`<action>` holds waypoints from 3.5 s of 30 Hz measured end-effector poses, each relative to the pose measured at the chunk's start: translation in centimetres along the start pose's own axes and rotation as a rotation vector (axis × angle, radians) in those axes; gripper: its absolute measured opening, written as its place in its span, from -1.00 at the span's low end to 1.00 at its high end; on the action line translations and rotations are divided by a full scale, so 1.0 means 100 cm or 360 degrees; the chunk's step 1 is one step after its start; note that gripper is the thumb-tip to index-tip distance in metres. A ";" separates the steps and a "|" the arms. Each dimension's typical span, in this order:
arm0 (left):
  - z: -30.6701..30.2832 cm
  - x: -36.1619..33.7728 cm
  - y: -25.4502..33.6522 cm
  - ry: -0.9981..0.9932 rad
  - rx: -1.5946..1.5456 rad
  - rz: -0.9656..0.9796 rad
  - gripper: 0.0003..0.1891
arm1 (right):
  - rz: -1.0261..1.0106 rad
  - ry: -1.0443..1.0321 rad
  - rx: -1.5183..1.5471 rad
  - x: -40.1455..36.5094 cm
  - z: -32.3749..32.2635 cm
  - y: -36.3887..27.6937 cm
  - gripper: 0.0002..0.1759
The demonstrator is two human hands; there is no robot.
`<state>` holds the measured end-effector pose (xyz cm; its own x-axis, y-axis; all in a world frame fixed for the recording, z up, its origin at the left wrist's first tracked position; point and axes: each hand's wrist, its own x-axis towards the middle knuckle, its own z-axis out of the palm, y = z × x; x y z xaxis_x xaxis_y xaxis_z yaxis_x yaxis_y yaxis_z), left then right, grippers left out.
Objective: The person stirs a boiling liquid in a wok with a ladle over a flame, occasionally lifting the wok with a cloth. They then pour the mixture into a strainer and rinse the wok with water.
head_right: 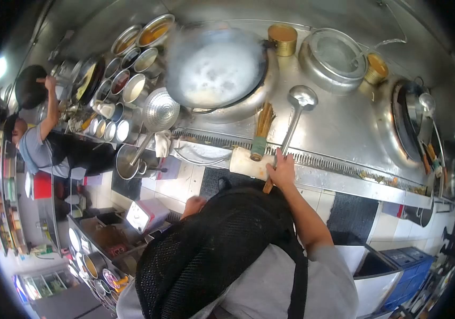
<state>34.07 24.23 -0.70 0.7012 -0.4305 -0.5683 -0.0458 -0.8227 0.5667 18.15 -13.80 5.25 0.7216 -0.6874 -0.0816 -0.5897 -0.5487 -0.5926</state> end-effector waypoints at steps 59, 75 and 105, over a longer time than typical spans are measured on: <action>0.051 0.051 -0.156 0.0077 -0.1052 -0.0421 -0.73 | 0.0570 -0.0770 0.1036 0.021 -0.148 -0.195 -0.32; 0.014 0.031 -0.142 0.0226 -0.1442 -0.0618 -0.76 | 0.0863 -0.1249 0.1932 0.075 -0.098 -0.277 -0.76; -0.039 0.096 -0.105 -0.0510 -0.0867 -0.0355 -0.85 | 0.0226 0.0452 -0.0154 -0.127 -0.085 -0.033 -0.40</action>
<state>44.08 30.13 -9.77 0.4023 -0.4302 -0.8082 0.5006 -0.6357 0.5876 7.79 -7.30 15.08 0.5082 -0.8578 0.0768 -0.7186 -0.4715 -0.5112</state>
